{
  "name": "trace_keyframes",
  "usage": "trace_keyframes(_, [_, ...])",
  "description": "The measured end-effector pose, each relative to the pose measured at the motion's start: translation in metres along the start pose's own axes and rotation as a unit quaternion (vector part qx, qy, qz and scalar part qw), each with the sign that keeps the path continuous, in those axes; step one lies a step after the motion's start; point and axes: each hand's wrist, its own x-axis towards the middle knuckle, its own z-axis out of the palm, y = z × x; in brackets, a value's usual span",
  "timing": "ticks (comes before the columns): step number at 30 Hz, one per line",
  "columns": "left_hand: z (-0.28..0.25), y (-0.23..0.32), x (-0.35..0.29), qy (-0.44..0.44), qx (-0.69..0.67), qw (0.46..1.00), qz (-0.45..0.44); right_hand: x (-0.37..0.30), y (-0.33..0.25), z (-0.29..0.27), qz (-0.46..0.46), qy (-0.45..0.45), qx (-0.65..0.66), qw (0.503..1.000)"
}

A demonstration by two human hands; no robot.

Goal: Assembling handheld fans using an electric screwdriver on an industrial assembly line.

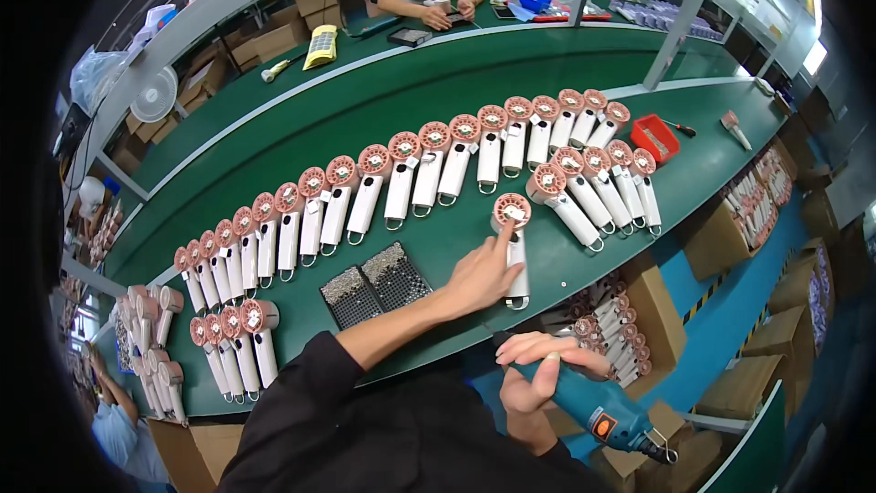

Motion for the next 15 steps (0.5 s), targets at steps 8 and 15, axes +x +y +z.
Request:
trace_keyframes(8, [0.025, -0.006, 0.038, 0.033, 0.001, 0.997, 0.074, 0.002, 0.004, 0.010, 0.037, 0.016, -0.035, 0.999])
trace_keyframes(15, [0.011, -0.019, 0.027, 0.041, 0.010, 0.991, 0.127, -0.004, 0.010, 0.013, 0.053, 0.048, -0.043, 0.996])
